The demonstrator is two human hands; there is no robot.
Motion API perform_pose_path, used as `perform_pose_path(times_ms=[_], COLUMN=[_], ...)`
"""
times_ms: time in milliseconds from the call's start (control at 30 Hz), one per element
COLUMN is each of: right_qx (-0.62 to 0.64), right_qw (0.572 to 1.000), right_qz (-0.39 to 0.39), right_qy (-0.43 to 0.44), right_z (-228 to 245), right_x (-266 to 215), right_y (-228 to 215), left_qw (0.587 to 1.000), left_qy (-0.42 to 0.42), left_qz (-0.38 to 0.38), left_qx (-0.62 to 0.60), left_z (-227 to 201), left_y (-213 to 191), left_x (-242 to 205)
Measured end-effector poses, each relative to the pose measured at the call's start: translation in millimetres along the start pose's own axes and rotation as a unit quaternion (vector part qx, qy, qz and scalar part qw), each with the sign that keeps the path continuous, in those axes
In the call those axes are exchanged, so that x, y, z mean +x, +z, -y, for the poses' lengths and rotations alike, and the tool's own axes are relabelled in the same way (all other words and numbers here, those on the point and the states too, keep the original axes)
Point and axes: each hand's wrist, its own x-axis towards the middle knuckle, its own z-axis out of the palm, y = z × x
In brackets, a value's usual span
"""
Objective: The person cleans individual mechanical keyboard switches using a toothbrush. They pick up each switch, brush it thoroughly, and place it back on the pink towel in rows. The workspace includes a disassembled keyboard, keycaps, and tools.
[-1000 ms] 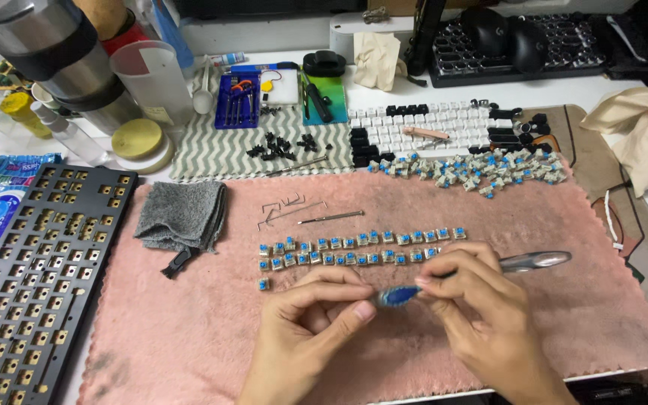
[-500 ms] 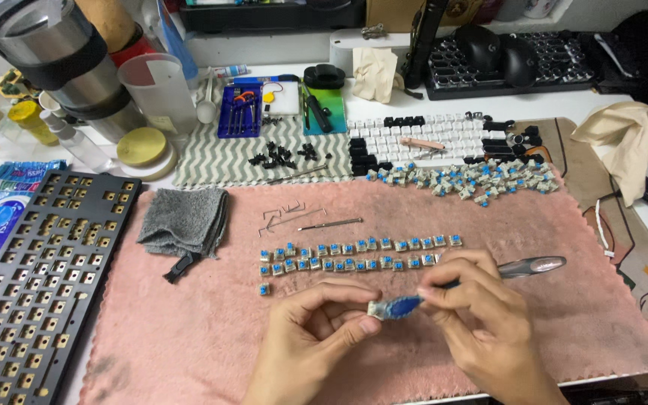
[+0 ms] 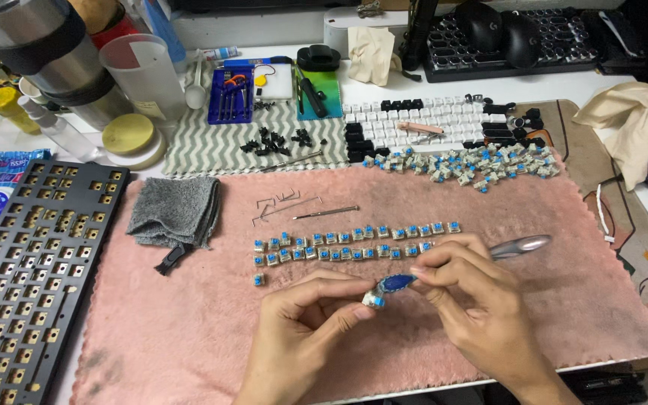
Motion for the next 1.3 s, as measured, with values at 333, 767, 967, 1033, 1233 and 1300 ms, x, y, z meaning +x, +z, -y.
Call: perform_pose_path(times_ms=[333,767,967,1033,1233,1300], right_qx=[0.008,-0.073,-0.072,-0.057,-0.003,0.004], right_qw=[1.000,0.993,0.997,0.997,1.000,0.999], right_qz=[-0.006,0.008,-0.028,-0.038,-0.013,-0.039], right_qy=[0.019,-0.096,-0.027,-0.031,0.025,0.033], right_z=[10,23,20,25,16,24], right_x=[2,3,5,4,2,3], right_y=[-7,-13,-10,-9,-6,-6], left_qw=[0.988,0.932,0.942,0.952,0.999,0.987], left_qy=[0.073,0.178,0.187,0.170,0.006,-0.110], left_qz=[0.017,0.028,0.042,0.044,-0.006,-0.014], left_qx=[0.137,0.316,0.275,0.252,-0.034,-0.117], left_z=[-27,-27,-37,-40,-8,-1], left_y=[-1,-5,-3,1,1,-2], left_x=[-1,-7,2,3,-5,-10])
